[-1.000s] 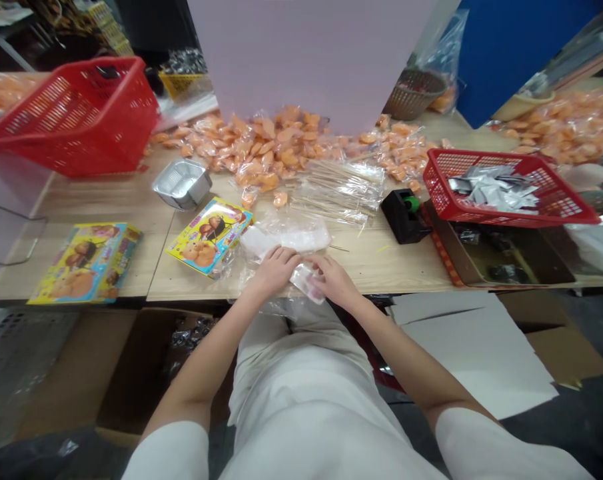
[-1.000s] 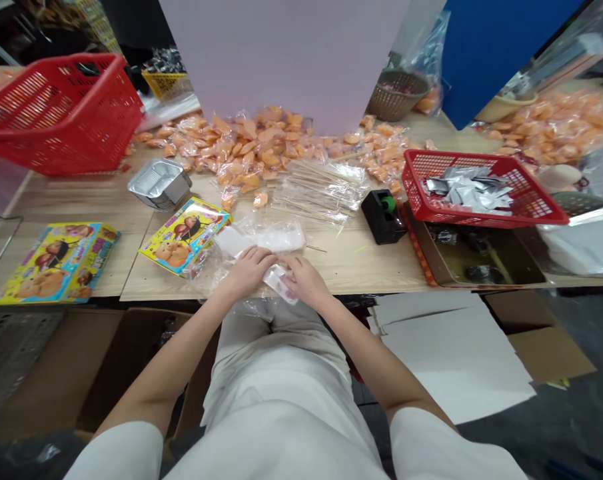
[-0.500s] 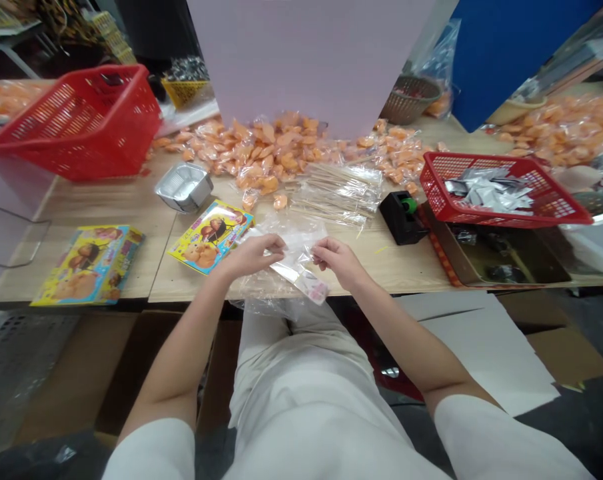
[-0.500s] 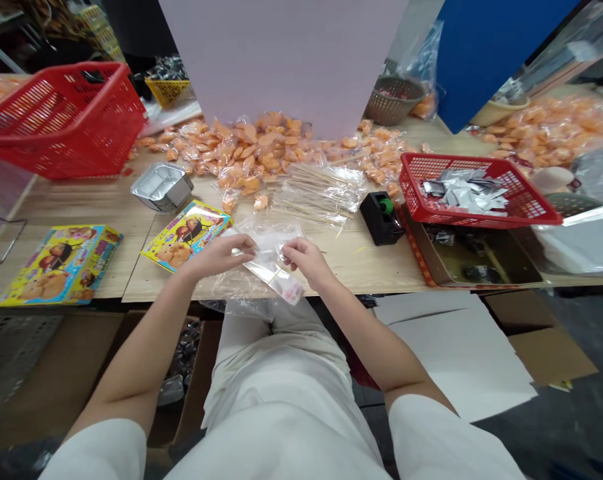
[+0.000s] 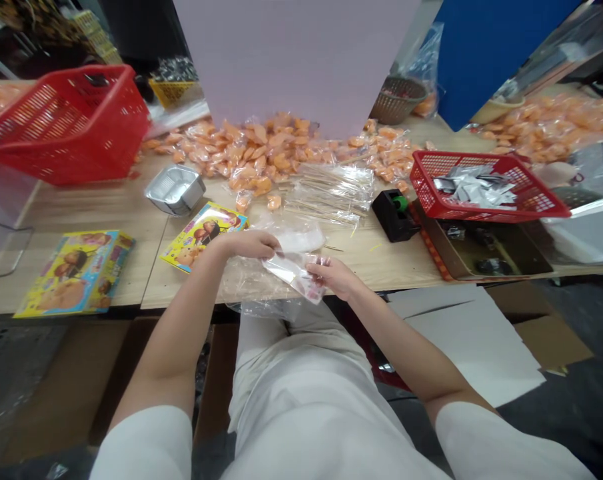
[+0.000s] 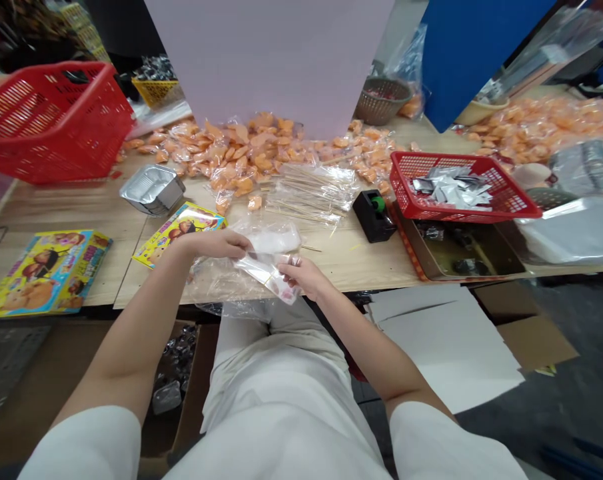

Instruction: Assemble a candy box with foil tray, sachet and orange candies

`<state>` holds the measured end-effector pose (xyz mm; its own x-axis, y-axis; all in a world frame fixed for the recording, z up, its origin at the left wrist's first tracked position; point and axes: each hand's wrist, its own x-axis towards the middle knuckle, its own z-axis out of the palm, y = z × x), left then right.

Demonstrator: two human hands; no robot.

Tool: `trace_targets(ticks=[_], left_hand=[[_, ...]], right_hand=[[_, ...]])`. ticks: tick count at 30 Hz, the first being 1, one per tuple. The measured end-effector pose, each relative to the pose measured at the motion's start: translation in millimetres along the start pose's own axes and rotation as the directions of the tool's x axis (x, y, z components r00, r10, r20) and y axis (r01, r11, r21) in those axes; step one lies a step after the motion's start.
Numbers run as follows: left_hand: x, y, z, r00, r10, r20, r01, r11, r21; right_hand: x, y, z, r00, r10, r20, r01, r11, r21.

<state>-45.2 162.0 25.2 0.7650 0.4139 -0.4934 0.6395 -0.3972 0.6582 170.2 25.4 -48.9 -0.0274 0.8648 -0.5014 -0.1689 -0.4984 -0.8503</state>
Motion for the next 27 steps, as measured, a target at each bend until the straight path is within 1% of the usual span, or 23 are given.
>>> trace_targets(ticks=[2,4,5,6,7,9,10,11,12,13,14,15,16,17,18,19,20,21,22,23,24,25,27], left_hand=[[0.0,-1.3,1.1,0.999,0.029,0.015,-0.030,0.997,0.067],[-1.5,-2.2,3.6,0.999,0.046,0.008,-0.046,0.989,0.144],[-2.5,-1.9,6.0,0.998,0.052,-0.026,-0.046,0.979,0.197],[-3.5,-0.6,9.4,0.994,0.066,-0.086,-0.041,0.964,0.261],[-4.5,1.8,13.8,0.982,0.093,-0.165,-0.034,0.943,0.332],[-5.8,9.4,24.7,0.932,0.183,-0.313,-0.022,0.890,0.455],[-6.0,14.3,30.4,0.909,0.227,-0.349,-0.026,0.868,0.496],[-5.9,19.1,35.7,0.900,0.255,-0.352,-0.037,0.852,0.522],[-5.5,23.4,40.3,0.906,0.263,-0.333,-0.050,0.846,0.531],[-4.9,26.6,43.9,0.918,0.250,-0.308,-0.056,0.850,0.524],[-4.1,28.4,46.5,0.929,0.225,-0.295,-0.049,0.863,0.503],[-3.1,28.6,48.5,0.929,0.198,-0.313,-0.029,0.882,0.470],[-2.0,27.3,50.2,0.912,0.181,-0.368,-0.007,0.904,0.428],[-0.5,24.9,52.3,0.871,0.179,-0.458,0.010,0.925,0.381],[1.4,21.7,55.3,0.804,0.191,-0.563,0.014,0.941,0.339],[4.0,17.9,59.6,0.724,0.219,-0.654,0.001,0.948,0.318],[7.2,13.8,65.2,0.647,0.261,-0.717,-0.021,0.945,0.326],[11.1,9.4,71.9,0.592,0.322,-0.739,-0.046,0.929,0.368],[15.6,4.8,79.3,0.571,0.395,-0.720,-0.069,0.897,0.437],[20.4,0.0,86.9,0.581,0.467,-0.667,-0.091,0.851,0.517],[25.1,-5.0,94.1,0.610,0.524,-0.594,-0.112,0.800,0.590],[29.5,-10.1,100.5,0.647,0.556,-0.522,-0.129,0.755,0.643],[36.1,-19.2,109.9,0.711,0.552,-0.437,-0.135,0.716,0.685]], right_hand=[[0.8,0.4,-1.6,1.000,-0.029,-0.003,0.029,0.999,-0.015],[1.6,-1.2,-2.6,0.994,-0.107,-0.015,0.106,0.992,-0.063],[1.7,-3.0,-2.7,0.984,-0.175,-0.026,0.171,0.979,-0.110],[1.5,-5.7,-2.4,0.964,-0.262,-0.039,0.252,0.952,-0.176],[1.0,-9.0,-1.6,0.930,-0.365,-0.047,0.342,0.903,-0.260],[-0.8,-16.7,1.2,0.824,-0.566,-0.027,0.498,0.746,-0.441],[-1.8,-20.6,3.1,0.772,-0.635,0.009,0.548,0.659,-0.515],[-2.8,-24.0,4.9,0.733,-0.678,0.055,0.581,0.582,-0.568],[-3.4,-26.4,6.5,0.709,-0.698,0.098,0.601,0.526,-0.602],[-3.6,-27.7,7.4,0.701,-0.701,0.127,0.608,0.495,-0.621],[-3.1,-27.4,7.5,0.709,-0.691,0.140,0.603,0.491,-0.629],[-2.0,-25.3,6.8,0.727,-0.673,0.137,0.589,0.507,-0.629],[-0.2,-21.5,5.3,0.749,-0.650,0.129,0.571,0.533,-0.624],[2.1,-16.0,3.3,0.769,-0.626,0.129,0.555,0.552,-0.623],[4.8,-9.1,1.2,0.782,-0.605,0.151,0.547,0.549,-0.632],[7.7,-1.3,-0.7,0.784,-0.588,0.198,0.551,0.514,-0.657],[10.6,7.0,-1.9,0.776,-0.573,0.262,0.565,0.448,-0.693],[13.4,15.1,-2.4,0.762,-0.560,0.325,0.578,0.363,-0.731],[15.9,22.5,-2.3,0.750,-0.546,0.373,0.583,0.280,-0.763],[18.2,28.6,-1.8,0.743,-0.536,0.400,0.577,0.212,-0.789],[20.1,33.4,-1.2,0.740,-0.530,0.414,0.567,0.162,-0.808],[21.8,36.6,-0.7,0.736,-0.528,0.424,0.560,0.123,-0.820],[24.0,38.9,-0.8,0.722,-0.520,0.457,0.564,0.058,-0.824]])
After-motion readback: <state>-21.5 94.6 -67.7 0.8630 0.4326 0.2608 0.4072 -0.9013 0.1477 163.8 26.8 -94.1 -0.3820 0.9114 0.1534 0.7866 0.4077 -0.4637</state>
